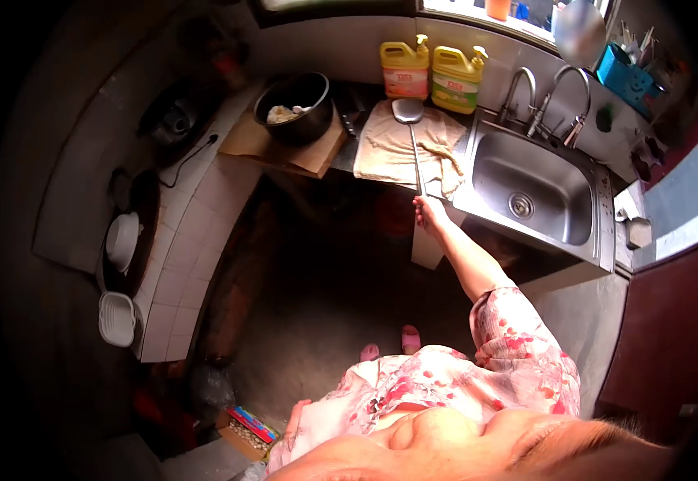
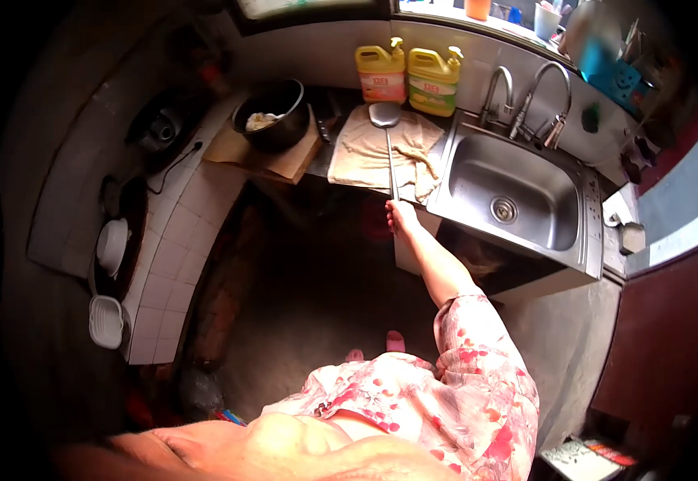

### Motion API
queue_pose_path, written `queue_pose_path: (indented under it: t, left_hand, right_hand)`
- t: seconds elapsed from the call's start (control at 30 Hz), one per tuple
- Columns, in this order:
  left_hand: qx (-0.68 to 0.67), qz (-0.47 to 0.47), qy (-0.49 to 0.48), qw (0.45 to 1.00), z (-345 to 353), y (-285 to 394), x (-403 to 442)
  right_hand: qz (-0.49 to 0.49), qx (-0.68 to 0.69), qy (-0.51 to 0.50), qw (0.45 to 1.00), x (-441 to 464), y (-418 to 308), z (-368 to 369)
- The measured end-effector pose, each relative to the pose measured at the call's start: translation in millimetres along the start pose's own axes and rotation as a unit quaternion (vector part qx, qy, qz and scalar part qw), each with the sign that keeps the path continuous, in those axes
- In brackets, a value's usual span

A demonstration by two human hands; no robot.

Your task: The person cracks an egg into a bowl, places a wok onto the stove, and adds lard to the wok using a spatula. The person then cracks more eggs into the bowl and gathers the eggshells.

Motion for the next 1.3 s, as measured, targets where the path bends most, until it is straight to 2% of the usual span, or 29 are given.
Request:
queue_pose_path:
  t: [0.13,0.17,0.23,0.27,0.3,0.33,0.4,0.43,0.53,0.57,0.6,0.67,0.73,0.77,0.87,0.9,0.97,1.0,1.07,1.13,1.2,1.3]
  left_hand:
    - [0.102,0.102,-0.031,0.989,-27,-2,73]
    - [0.125,0.131,-0.039,0.983,-32,-5,98]
    - [0.149,0.168,-0.051,0.973,-47,4,145]
    - [0.167,0.166,-0.036,0.971,-56,12,160]
    - [0.161,0.164,-0.058,0.971,-76,48,153]
    - [0.154,0.162,-0.079,0.971,-101,102,128]
    - [0.131,0.123,-0.082,0.98,-121,149,122]
    - [0.123,0.114,-0.096,0.981,-121,145,150]
    - [0.017,0.054,-0.122,0.991,-122,135,203]
    - [0.017,0.065,-0.111,0.992,-124,136,206]
    - [0.105,0.108,-0.126,0.98,-121,132,222]
    - [0.274,0.2,-0.149,0.929,-113,116,263]
    - [0.453,0.357,-0.141,0.805,-108,131,261]
    - [0.455,0.314,-0.152,0.819,-100,138,262]
    - [0.524,0.467,-0.165,0.693,-76,187,239]
    - [0.479,0.504,-0.212,0.686,-68,205,231]
    - [0.377,0.318,-0.256,0.831,-51,265,174]
    - [0.377,0.319,-0.268,0.827,-35,278,170]
    - [0.376,0.319,-0.292,0.819,-4,305,161]
    - [0.386,0.314,-0.26,0.828,29,337,118]
    - [0.36,0.322,-0.257,0.837,71,352,102]
    - [0.35,0.345,-0.277,0.825,147,364,64]
  right_hand:
    - [-0.085,-0.111,0.045,0.989,-79,0,-26]
    - [-0.084,-0.1,0.03,0.991,-94,7,-41]
    - [-0.114,-0.166,0.076,0.976,-133,12,-54]
    - [-0.125,-0.2,0.1,0.967,-156,11,-57]
    - [-0.118,-0.251,0.127,0.952,-178,8,-60]
    - [-0.224,-0.358,0.184,0.888,-177,21,-79]
    - [-0.238,-0.411,0.237,0.848,-225,11,-67]
    - [-0.26,-0.431,0.264,0.823,-241,13,-66]
    - [-0.297,-0.42,0.321,0.795,-284,25,-60]
    - [-0.319,-0.415,0.335,0.783,-298,29,-57]
    - [-0.342,-0.411,0.349,0.77,-313,33,-54]
    - [-0.346,-0.418,0.375,0.752,-348,34,-48]
    - [-0.369,-0.413,0.39,0.735,-382,41,-55]
    - [-0.378,-0.405,0.401,0.73,-398,47,-63]
    - [-0.42,-0.381,0.435,0.7,-455,54,-79]
    - [-0.418,-0.351,0.443,0.711,-472,62,-92]
    - [-0.432,-0.336,0.472,0.691,-513,69,-105]
    - [-0.439,-0.328,0.489,0.679,-536,73,-112]
    - [-0.452,-0.272,0.489,0.695,-579,92,-137]
    - [-0.46,-0.259,0.518,0.673,-630,108,-157]
    - [-0.485,-0.307,0.513,0.639,-688,120,-185]
    - [-0.403,-0.182,0.525,0.728,-768,152,-221]
Point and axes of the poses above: each hand's wrist, its own x-axis towards the middle knuckle, its own z-axis out of the palm, y = z × x, the point moved 3 cm from there along x, towards the middle knuckle, and after that the axes turned 8 degrees about x, right-handed, at the moved point
